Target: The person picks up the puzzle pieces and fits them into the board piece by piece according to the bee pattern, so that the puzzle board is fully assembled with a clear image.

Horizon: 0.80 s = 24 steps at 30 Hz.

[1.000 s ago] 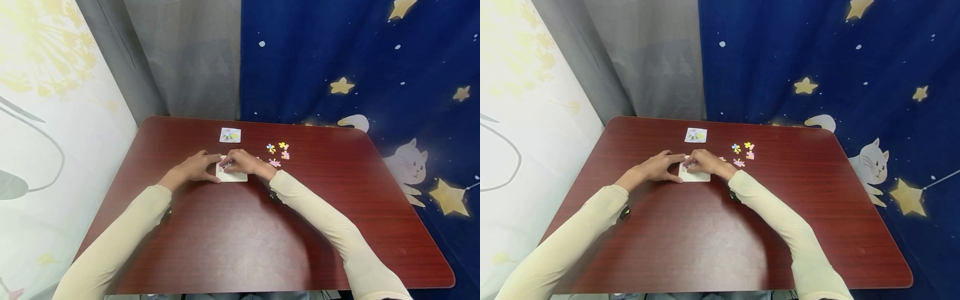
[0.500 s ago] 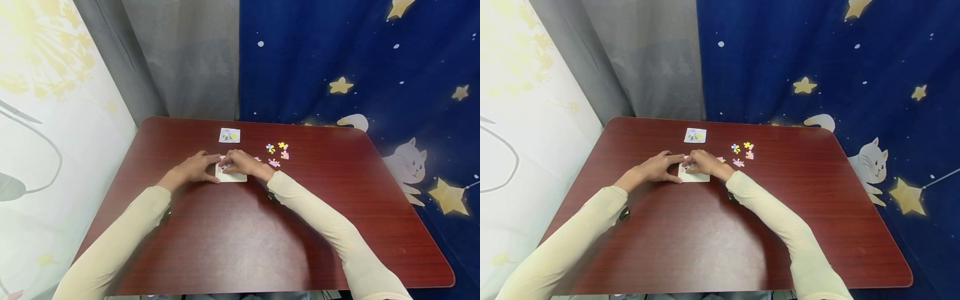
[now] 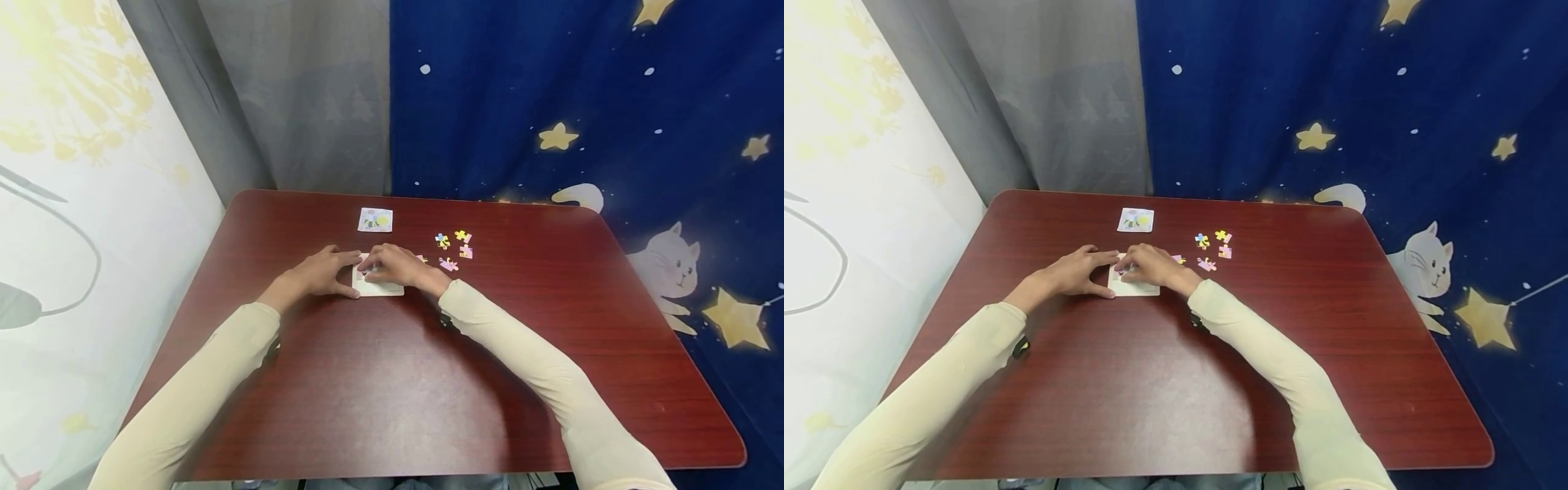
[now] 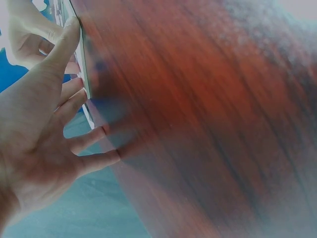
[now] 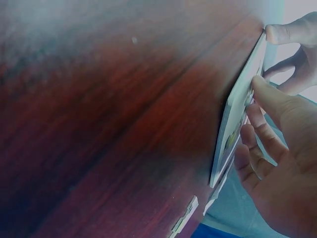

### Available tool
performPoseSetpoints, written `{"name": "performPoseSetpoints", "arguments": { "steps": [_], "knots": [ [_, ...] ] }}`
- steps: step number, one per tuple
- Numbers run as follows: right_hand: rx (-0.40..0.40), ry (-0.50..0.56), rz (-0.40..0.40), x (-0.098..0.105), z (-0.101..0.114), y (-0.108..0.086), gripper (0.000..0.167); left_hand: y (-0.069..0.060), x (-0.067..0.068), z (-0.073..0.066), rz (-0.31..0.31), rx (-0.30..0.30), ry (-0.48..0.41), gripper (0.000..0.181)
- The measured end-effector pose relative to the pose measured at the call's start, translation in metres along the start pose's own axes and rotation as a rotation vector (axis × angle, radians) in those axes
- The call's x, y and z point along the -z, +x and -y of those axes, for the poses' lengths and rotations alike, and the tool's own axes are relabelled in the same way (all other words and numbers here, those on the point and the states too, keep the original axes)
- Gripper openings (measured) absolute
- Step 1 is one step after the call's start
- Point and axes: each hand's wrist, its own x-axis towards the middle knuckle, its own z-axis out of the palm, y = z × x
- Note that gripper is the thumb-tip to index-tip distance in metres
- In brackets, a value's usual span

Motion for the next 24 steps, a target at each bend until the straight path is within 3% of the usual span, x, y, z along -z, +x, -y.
{"name": "performPoseSetpoints", "arguments": {
  "steps": [7, 14, 24],
  "knots": [
    [0.007, 0.003, -0.007, 0.001, -0.001, -0.001, 0.028, 0.0, 0.0, 0.001, -0.002, -0.005, 0.004, 0.099],
    [0.015, 0.057, -0.068, 0.004, -0.007, -0.006, 0.028, 0.0, 0.0, 0.001, 0.005, 0.001, 0.006, 0.098],
    [-0.02, 0.073, -0.111, 0.018, -0.019, -0.012, 0.03, 0.002, 0.0, 0.0, 0.0, 0.004, 0.01, 0.095]
  ]
}}
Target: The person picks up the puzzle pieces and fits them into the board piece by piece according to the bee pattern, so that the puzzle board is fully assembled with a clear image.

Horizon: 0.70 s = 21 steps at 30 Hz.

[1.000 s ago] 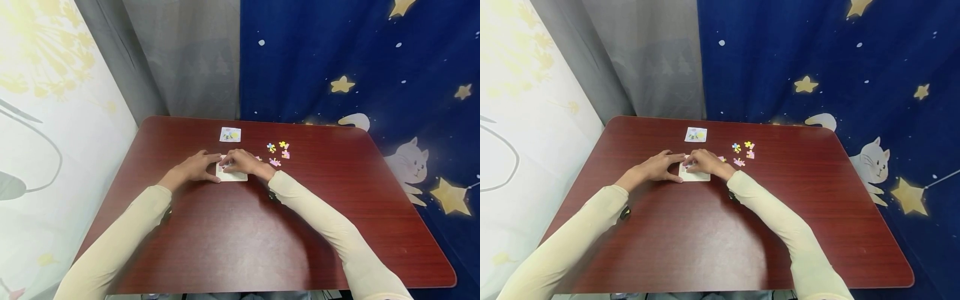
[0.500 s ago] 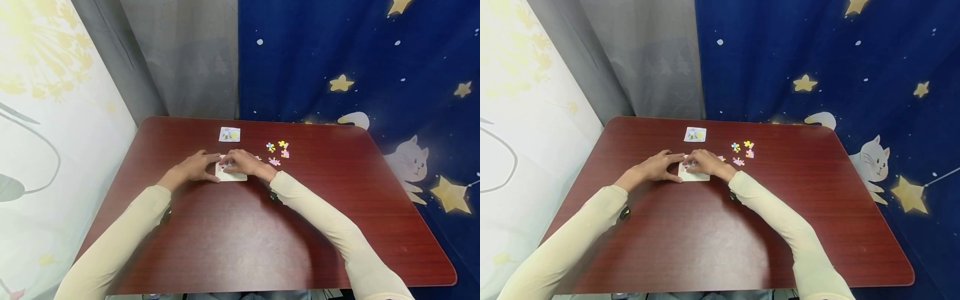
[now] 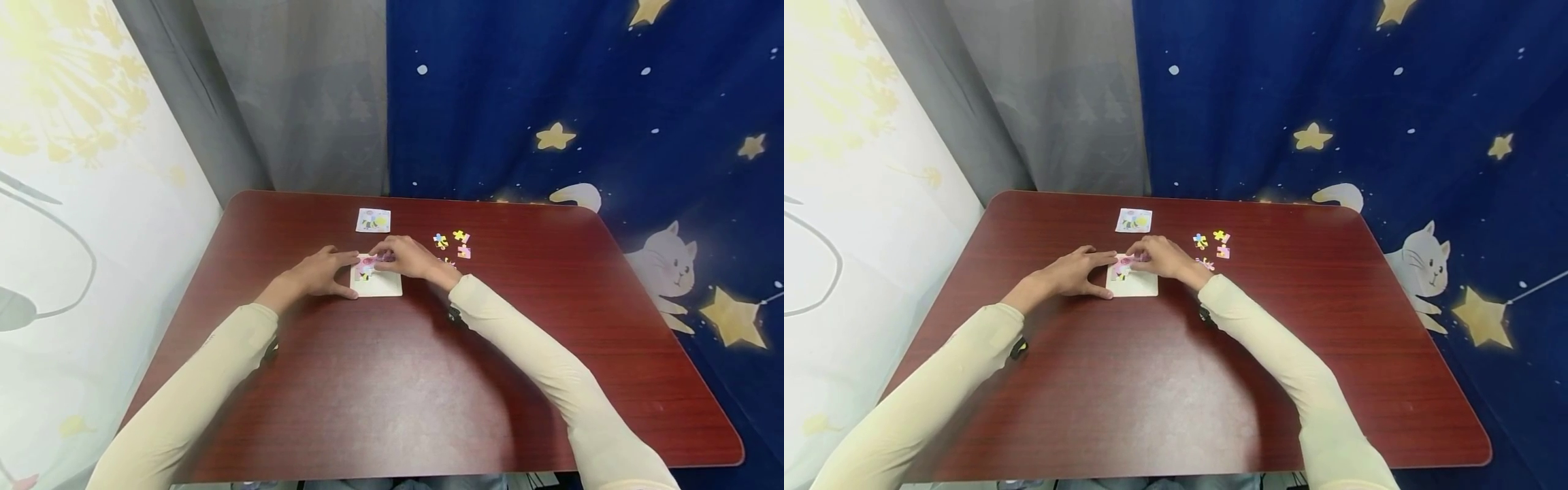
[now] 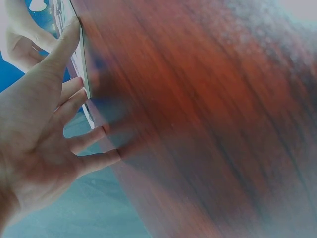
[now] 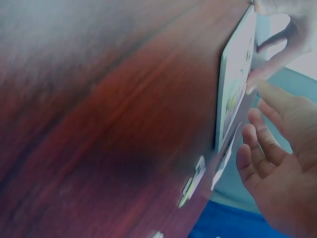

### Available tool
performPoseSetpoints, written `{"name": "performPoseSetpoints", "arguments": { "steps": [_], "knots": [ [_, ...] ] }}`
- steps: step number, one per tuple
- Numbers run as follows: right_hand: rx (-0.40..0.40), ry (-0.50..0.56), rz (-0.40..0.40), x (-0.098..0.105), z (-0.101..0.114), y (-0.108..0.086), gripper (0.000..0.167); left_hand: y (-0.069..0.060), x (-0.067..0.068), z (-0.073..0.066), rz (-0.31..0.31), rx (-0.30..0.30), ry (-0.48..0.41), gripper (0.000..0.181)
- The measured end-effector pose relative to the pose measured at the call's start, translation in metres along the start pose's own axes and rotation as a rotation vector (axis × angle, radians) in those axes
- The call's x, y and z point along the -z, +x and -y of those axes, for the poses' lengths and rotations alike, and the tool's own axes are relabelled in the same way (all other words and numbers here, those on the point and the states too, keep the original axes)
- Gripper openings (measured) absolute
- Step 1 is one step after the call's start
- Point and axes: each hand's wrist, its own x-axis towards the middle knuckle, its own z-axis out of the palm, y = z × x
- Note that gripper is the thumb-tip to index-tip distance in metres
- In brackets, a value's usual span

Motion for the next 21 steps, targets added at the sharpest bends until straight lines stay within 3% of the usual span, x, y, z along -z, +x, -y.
{"name": "performPoseSetpoints", "arguments": {
  "steps": [21],
  "knots": [
    [-0.192, 0.041, -0.108, 0.031, -0.05, -0.026, 0.033, -0.002, 0.0, -0.002, -0.006, 0.0, -0.022, 0.095]
  ]
}}
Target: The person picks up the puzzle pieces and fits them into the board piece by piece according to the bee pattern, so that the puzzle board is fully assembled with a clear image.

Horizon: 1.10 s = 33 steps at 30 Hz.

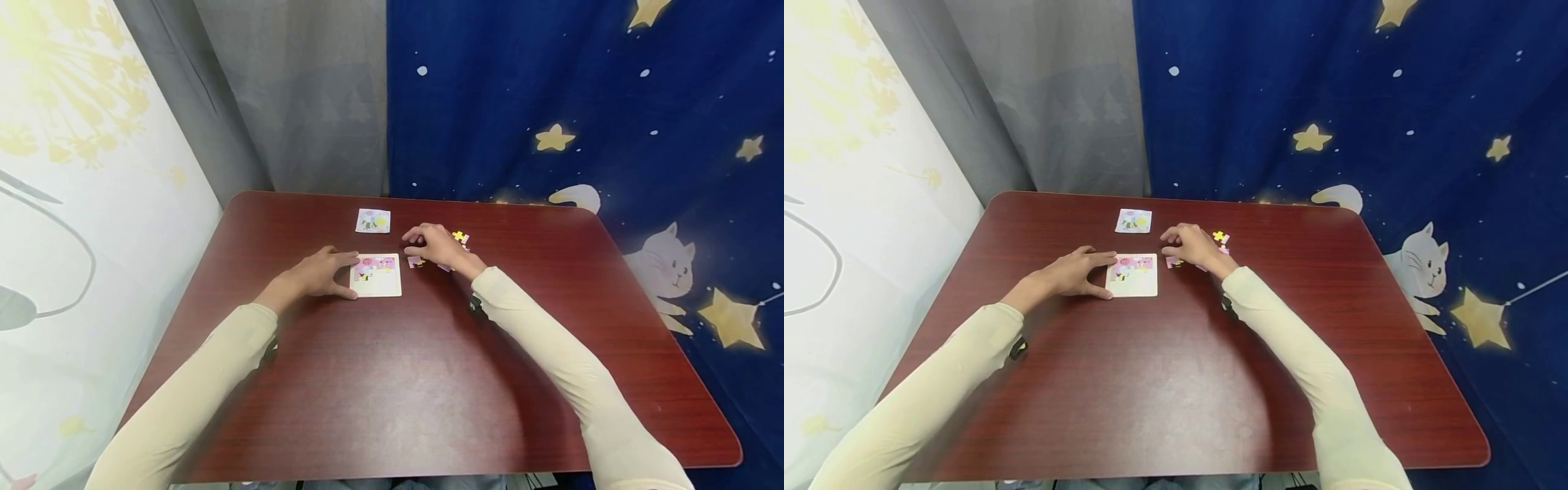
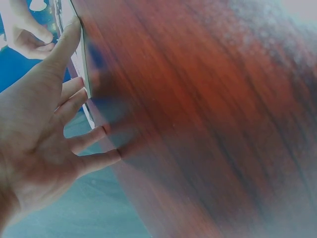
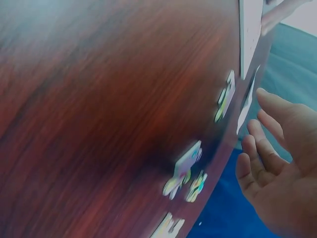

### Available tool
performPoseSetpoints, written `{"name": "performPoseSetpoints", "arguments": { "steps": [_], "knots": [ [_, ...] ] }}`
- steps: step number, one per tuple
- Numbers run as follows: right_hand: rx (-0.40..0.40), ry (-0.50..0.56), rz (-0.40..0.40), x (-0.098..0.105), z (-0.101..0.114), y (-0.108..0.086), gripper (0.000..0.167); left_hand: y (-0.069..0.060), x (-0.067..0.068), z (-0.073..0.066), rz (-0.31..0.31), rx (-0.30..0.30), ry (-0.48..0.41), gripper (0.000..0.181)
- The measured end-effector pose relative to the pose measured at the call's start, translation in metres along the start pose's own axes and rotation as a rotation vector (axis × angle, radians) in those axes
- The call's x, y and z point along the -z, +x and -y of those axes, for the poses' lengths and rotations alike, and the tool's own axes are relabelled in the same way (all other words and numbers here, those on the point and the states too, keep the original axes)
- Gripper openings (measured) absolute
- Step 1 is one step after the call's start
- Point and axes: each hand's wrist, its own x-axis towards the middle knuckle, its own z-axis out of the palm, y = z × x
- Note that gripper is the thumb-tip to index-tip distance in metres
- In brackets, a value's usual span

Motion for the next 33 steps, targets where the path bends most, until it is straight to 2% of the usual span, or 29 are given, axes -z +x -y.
{"name": "performPoseSetpoints", "arguments": {
  "steps": [12, 22, 33],
  "knots": [
    [-0.07, -0.046, -0.025, 0.014, -0.022, -0.003, 0.032, 0.0, 0.001, 0.001, 0.006, -0.002, 0.001, 0.096],
    [-0.132, -0.042, -0.055, 0.025, -0.039, -0.009, 0.033, 0.001, 0.0, 0.001, 0.004, -0.003, 0.004, 0.094],
    [-0.194, -0.073, -0.053, 0.031, -0.055, -0.015, 0.035, -0.001, 0.001, 0.0, 0.002, -0.009, -0.004, 0.093]
  ]
}}
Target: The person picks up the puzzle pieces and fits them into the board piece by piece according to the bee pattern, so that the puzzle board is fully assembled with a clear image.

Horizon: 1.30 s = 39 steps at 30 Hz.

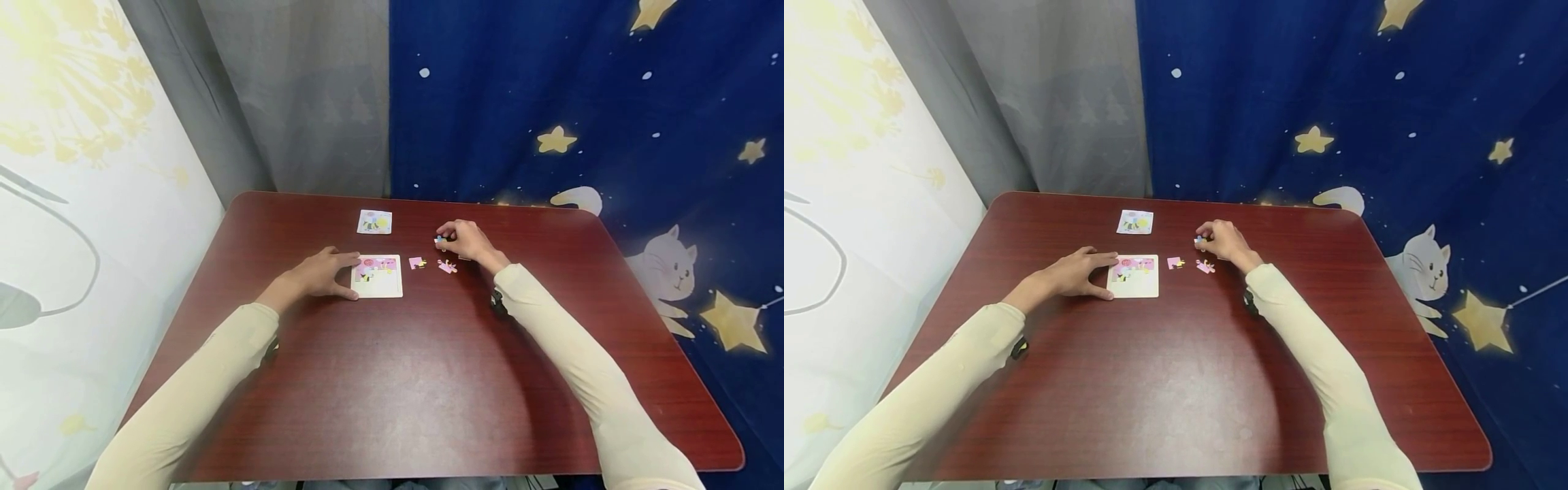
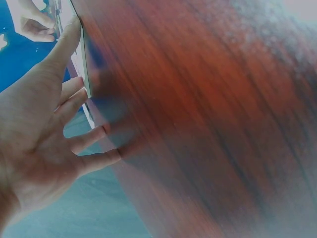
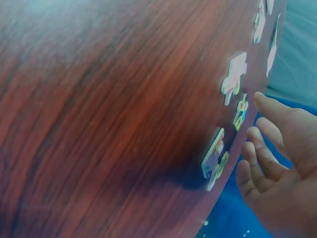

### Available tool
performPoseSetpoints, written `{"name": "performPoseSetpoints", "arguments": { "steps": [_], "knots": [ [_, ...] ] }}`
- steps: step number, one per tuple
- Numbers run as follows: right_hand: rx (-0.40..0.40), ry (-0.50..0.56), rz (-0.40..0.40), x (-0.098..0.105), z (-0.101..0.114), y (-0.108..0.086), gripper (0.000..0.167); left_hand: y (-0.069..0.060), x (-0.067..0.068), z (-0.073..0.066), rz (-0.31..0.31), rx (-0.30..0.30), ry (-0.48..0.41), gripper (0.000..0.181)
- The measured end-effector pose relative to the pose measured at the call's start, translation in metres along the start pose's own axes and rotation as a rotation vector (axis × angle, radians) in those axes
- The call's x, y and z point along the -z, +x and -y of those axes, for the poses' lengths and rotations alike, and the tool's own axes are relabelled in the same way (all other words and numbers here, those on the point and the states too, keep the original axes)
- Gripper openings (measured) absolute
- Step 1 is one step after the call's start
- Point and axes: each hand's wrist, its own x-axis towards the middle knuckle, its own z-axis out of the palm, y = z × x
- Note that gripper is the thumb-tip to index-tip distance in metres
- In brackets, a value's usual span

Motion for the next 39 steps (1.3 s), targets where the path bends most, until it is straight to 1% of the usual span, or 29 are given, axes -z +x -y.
{"name": "performPoseSetpoints", "arguments": {
  "steps": [5, 9, 14, 21, 32, 35, 39],
  "knots": [
    [-0.033, -0.025, 0.004, -0.0001, -0.0044, -0.0004, 0.041, -0.0002, 0.0003, -0.0003, 0.003, 0.004, -0.002, 0.093],
    [-0.055, -0.047, 0.026, -0.0007, -0.0049, -0.0028, 0.047, -0.0006, 0.0004, -0.0002, 0.003, 0.005, -0.004, 0.093],
    [-0.029, -0.055, 0.051, -0.0012, -0.0044, -0.0065, 0.049, -0.0006, 0.0, -0.0001, 0.002, 0.007, -0.009, 0.094],
    [0.012, -0.042, 0.044, -0.0018, -0.0052, -0.0067, 0.045, -0.0008, -0.0001, -0.0006, 0.001, 0.012, -0.008, 0.095],
    [0.003, -0.013, 0.022, -0.0051, -0.004, -0.0081, 0.039, 0.001, -0.0008, 0.0005, -0.003, 0.0, 0.002, 0.094],
    [0.012, -0.007, 0.032, -0.0049, -0.0048, -0.0079, 0.039, 0.0006, -0.0006, 0.0005, -0.004, 0.003, 0.003, 0.094],
    [0.05, -0.038, 0.075, -0.0022, -0.0066, -0.0072, 0.044, -0.0004, 0.0, 0.0001, -0.002, 0.008, 0.002, 0.094]
  ]
}}
